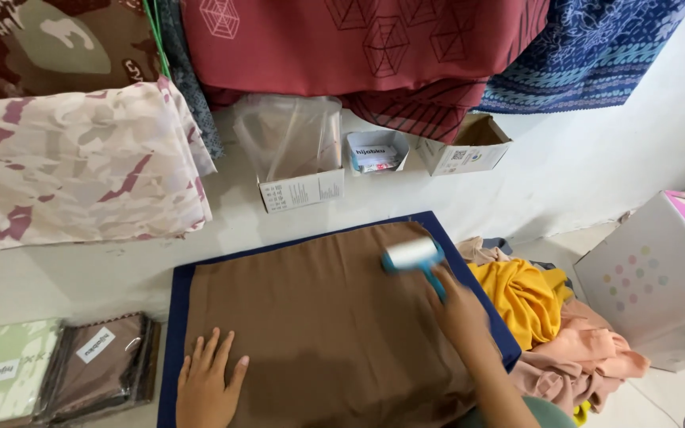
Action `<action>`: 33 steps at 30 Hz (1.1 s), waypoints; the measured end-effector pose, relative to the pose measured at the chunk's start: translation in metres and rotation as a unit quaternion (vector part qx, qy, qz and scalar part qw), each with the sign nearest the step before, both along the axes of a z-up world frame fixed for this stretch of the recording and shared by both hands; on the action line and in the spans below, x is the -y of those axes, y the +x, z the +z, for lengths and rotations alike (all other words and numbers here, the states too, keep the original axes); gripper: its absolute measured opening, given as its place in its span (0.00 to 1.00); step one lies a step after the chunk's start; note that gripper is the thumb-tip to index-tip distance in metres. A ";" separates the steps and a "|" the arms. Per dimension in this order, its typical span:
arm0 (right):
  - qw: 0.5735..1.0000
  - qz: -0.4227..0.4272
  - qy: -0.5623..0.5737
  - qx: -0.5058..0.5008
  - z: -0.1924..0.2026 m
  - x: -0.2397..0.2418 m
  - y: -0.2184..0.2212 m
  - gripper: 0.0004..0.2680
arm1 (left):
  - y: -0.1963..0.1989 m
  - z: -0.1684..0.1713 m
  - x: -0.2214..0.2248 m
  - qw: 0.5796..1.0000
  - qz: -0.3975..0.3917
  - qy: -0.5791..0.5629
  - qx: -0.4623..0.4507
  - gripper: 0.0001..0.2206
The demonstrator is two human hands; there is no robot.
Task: Packaging a hijab into a plastic sleeve and using a lint roller to clean a piece of brown fabric.
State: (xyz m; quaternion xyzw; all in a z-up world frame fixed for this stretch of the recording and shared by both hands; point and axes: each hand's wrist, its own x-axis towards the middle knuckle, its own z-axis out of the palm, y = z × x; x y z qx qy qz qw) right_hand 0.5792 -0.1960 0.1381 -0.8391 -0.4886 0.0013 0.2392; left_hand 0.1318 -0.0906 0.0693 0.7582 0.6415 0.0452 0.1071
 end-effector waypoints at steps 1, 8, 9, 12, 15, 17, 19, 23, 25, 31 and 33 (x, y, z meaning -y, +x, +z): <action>0.999 -0.006 -0.012 -0.029 0.012 -0.032 -0.003 0.17 | 0.002 0.008 0.000 1.000 0.003 -0.016 0.003 0.31; 0.999 0.013 -0.006 -0.038 0.017 -0.077 0.009 0.19 | -0.009 -0.023 -0.005 0.993 -0.033 0.099 0.051 0.30; 0.999 0.017 -0.018 -0.034 0.023 -0.055 0.004 0.18 | -0.007 -0.021 -0.003 0.995 -0.024 0.080 0.047 0.30; 0.999 0.005 -0.034 -0.012 -0.004 0.032 0.007 0.19 | -0.010 -0.032 -0.008 0.995 -0.019 0.091 0.038 0.30; 0.982 -0.077 -0.170 0.008 -0.008 0.129 0.002 0.20 | -0.010 -0.045 -0.010 0.991 -0.016 0.130 0.032 0.30; 0.945 -0.146 -0.292 0.009 -0.007 0.159 0.000 0.20 | -0.009 -0.044 -0.010 0.989 -0.012 0.141 0.032 0.30; 0.782 -0.404 0.163 -0.446 -0.017 0.156 0.005 0.32 | -0.008 -0.037 -0.010 0.998 0.000 0.068 0.002 0.30; 0.998 -0.038 -0.044 0.029 -0.055 0.177 0.036 0.27 | -0.009 -0.043 -0.011 0.995 -0.006 0.095 0.010 0.30; 0.992 -0.087 -0.084 -0.028 0.004 0.123 0.009 0.18 | -0.009 -0.042 -0.011 0.997 0.002 0.082 0.014 0.30; 0.998 -0.039 0.007 -0.050 0.017 -0.052 0.043 0.18 | -0.010 -0.054 -0.012 0.984 -0.014 0.169 0.047 0.29; 0.999 -0.035 -0.008 -0.041 0.017 -0.086 0.056 0.18 | -0.009 -0.051 -0.012 0.985 -0.015 0.166 0.047 0.29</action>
